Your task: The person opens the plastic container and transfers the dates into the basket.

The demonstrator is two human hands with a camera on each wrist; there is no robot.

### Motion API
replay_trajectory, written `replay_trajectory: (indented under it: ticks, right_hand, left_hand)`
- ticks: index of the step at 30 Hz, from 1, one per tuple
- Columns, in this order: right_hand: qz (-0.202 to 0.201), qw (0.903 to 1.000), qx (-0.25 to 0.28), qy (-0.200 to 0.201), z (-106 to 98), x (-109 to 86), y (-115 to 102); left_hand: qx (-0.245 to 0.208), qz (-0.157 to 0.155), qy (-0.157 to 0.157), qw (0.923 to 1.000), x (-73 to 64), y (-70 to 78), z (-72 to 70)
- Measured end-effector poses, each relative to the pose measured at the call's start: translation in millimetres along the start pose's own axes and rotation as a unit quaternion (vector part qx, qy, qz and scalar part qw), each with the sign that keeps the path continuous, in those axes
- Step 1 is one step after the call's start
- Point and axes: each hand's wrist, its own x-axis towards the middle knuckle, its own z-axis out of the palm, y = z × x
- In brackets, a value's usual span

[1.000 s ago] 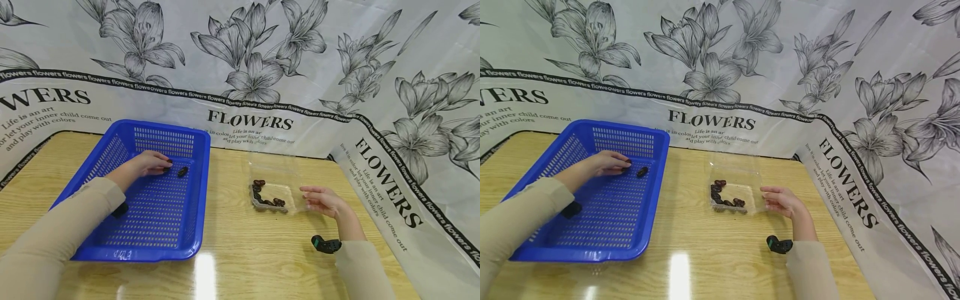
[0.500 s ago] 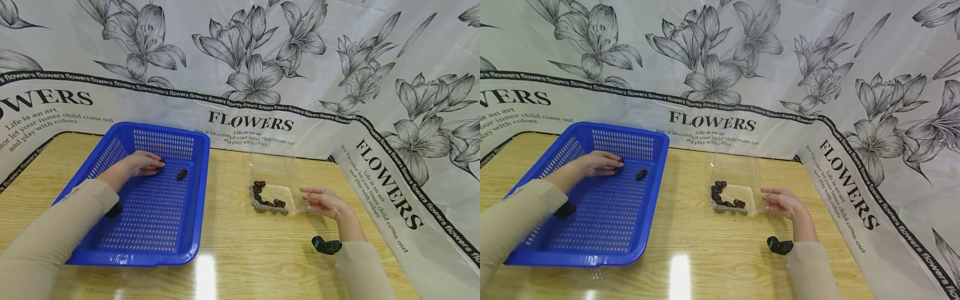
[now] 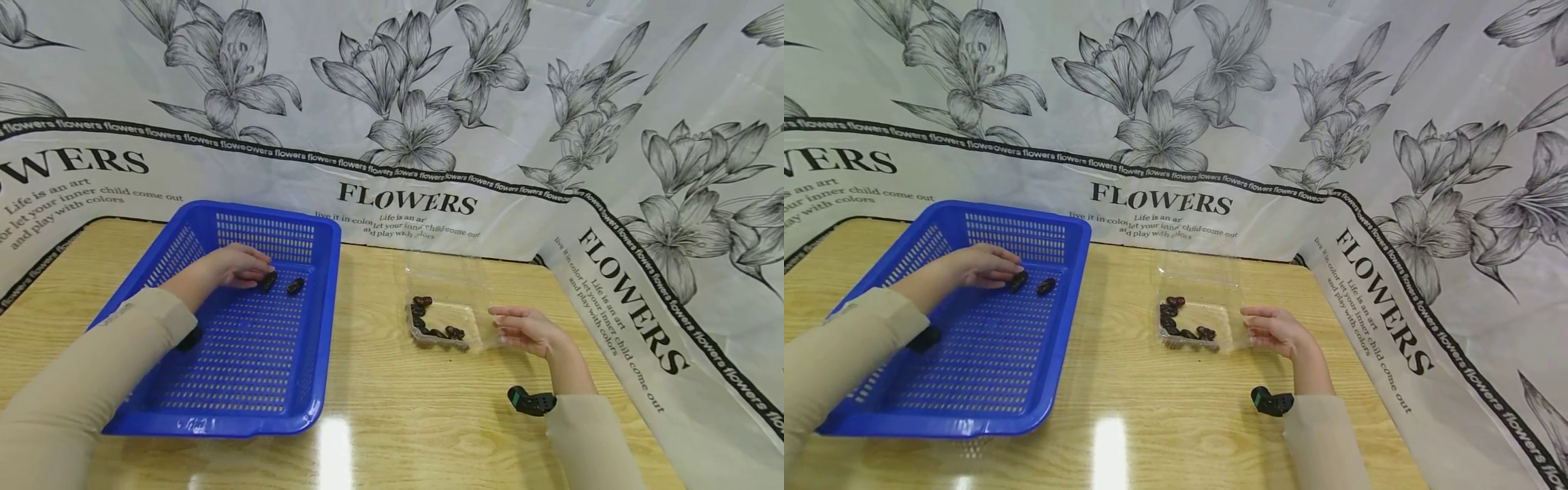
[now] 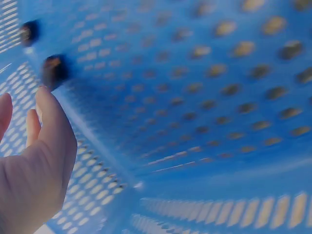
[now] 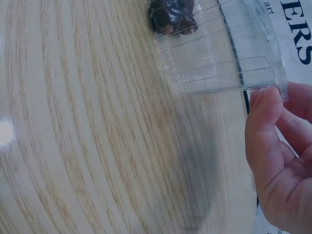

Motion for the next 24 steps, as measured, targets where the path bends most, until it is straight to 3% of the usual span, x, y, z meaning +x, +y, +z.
replay_trajectory:
  ticks: [7,11,17,24]
  right_hand:
    - [-0.001,0.9999,-0.01,0.001,-1,1.0,1]
    - [0.001,0.9999,-0.01,0.006,0,-0.1,0]
    - [0.005,0.9999,-0.008,0.009,1,-2.1,-1]
    - [0.001,0.9999,-0.011,0.01,1,-1.7,0]
  left_hand:
    - [-0.018,0.033,-0.02,0.9991,-12.0,37.6,6.0]
    - [-0.029,0.044,-0.054,0.9972,-19.2,62.3,17.0]
    - [-0.01,0.057,-0.088,0.9944,-23.2,89.3,40.0]
    - [0.0,0.067,-0.118,0.9907,-24.5,114.7,77.5]
